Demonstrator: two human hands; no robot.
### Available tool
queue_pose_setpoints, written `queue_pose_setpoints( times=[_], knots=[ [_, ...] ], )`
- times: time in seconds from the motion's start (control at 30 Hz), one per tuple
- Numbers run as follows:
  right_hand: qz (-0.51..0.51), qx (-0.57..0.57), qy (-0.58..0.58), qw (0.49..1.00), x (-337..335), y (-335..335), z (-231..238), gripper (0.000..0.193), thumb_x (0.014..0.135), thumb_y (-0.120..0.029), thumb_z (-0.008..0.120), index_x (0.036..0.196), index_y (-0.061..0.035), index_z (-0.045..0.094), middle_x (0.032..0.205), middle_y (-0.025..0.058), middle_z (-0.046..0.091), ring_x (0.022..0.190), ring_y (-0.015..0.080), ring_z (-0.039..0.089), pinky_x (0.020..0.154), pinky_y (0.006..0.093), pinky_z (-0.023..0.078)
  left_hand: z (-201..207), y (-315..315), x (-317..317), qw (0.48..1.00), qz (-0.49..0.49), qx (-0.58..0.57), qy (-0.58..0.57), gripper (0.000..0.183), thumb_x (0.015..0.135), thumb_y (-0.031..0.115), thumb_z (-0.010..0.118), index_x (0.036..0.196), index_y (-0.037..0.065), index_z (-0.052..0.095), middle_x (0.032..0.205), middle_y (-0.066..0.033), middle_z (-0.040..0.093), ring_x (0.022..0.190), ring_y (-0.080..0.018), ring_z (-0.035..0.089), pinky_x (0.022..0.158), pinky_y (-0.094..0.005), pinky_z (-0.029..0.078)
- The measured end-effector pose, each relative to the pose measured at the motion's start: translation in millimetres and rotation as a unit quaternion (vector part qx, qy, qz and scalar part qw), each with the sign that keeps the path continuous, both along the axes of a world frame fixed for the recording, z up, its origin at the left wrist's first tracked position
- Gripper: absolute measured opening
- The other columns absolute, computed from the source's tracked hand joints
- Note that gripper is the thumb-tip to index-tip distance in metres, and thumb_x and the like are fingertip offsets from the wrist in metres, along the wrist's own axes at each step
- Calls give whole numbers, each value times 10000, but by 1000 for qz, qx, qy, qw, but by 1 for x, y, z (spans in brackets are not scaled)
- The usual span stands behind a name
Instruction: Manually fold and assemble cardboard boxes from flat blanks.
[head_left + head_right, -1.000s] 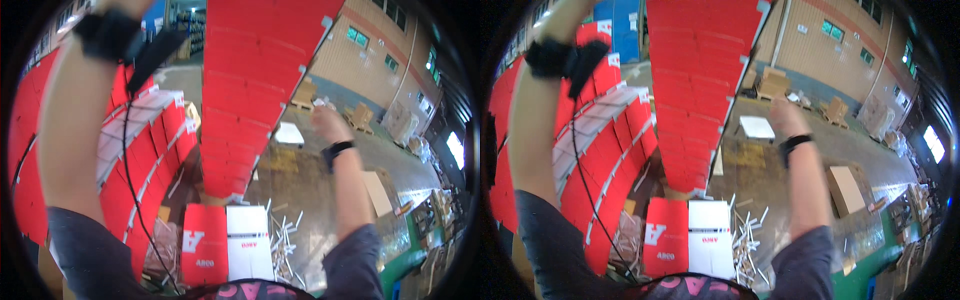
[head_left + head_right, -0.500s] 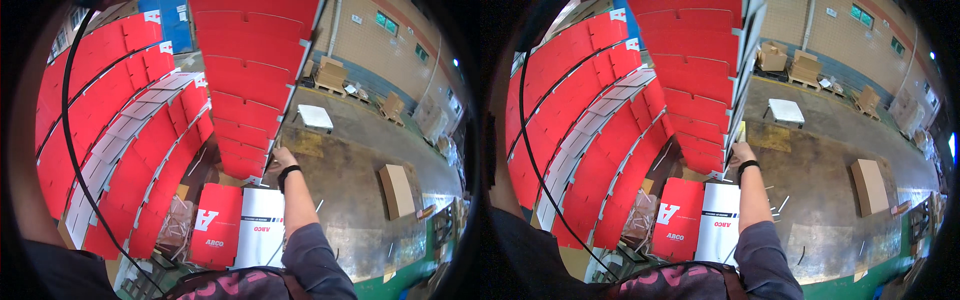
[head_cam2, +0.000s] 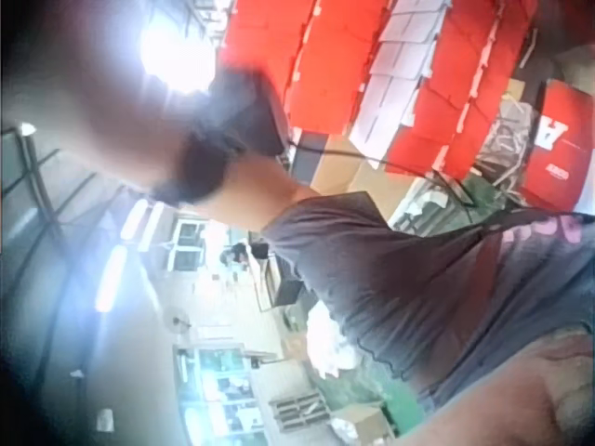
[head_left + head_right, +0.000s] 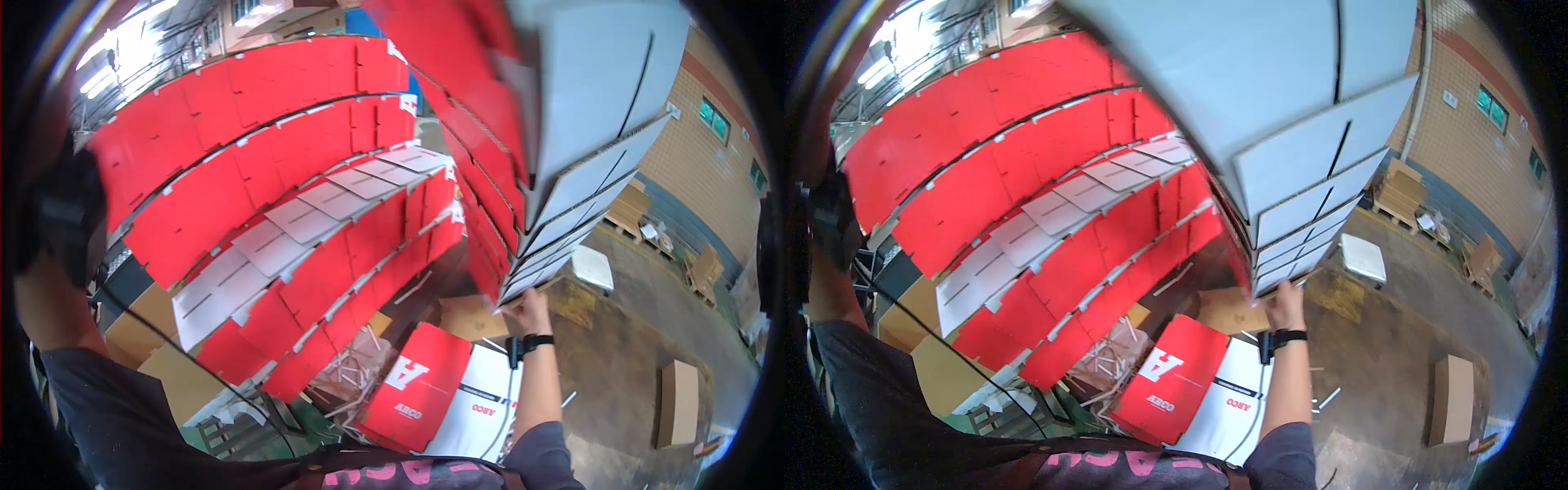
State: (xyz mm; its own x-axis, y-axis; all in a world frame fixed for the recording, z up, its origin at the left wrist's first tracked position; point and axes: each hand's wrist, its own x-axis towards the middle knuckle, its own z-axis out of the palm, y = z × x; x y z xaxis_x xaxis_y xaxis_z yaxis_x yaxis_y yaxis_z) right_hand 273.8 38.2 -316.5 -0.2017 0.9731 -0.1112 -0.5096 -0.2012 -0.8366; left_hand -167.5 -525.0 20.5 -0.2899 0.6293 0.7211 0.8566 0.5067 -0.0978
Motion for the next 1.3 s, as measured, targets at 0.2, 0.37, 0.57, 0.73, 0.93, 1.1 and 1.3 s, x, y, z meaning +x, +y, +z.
queue_pose_setpoints(
  times=[0.2,0.37,0.57,0.73,0.93,1.1,1.3],
  knots=[
    [-53,154,-98,982,-76,81,135,388,897,-110,448,1276,-25,430,819,153,617,650,248,632,459,408,522,11,-72,84,979,-38,179,-89,350,742,52,654,1079,-12,585,927,-79,630,850,-213,613,764,-333,499],
    [-153,268,-159,938,-165,101,219,465,876,-78,414,1341,-63,394,879,130,623,602,224,615,445,376,506,-72,-51,95,867,-196,215,-405,361,719,-15,676,1074,-8,612,919,-67,664,856,-180,640,758,-316,518],
    [-198,444,-207,849,-285,152,186,575,862,-37,429,1419,67,335,1288,338,521,1167,451,540,1022,434,421,-201,-31,33,752,-205,286,-557,393,713,-85,705,1092,9,660,1006,-57,693,932,-172,643,805,-332,519],
    [-141,454,-390,789,-327,164,143,667,904,-159,476,1494,37,234,1268,364,541,1166,490,540,988,450,442,-215,3,34,725,-201,314,-579,438,668,-148,610,1088,-30,652,1008,-84,695,937,-195,653,817,-341,525],
    [-14,422,-217,880,-292,125,131,732,954,-229,575,1527,24,197,1442,253,467,1294,338,497,1054,375,395,-233,11,28,750,-125,353,-545,477,705,-90,617,1177,-49,562,1102,-116,635,1035,-222,606,890,-344,481],
    [237,245,-339,877,-104,-56,98,450,973,-292,601,1335,-36,518,1172,72,654,1072,158,629,783,328,538,-307,-91,56,831,8,178,-527,102,927,113,677,914,50,598,781,-37,625,789,-131,616,679,-278,498],
    [290,159,-730,599,150,-173,-86,215,919,-208,580,1003,-31,668,914,167,713,795,257,703,682,366,561,-370,28,67,556,-252,-225,-759,360,899,42,613,1248,-22,553,1131,-64,606,1065,-156,581,941,-308,467]
  ],
)
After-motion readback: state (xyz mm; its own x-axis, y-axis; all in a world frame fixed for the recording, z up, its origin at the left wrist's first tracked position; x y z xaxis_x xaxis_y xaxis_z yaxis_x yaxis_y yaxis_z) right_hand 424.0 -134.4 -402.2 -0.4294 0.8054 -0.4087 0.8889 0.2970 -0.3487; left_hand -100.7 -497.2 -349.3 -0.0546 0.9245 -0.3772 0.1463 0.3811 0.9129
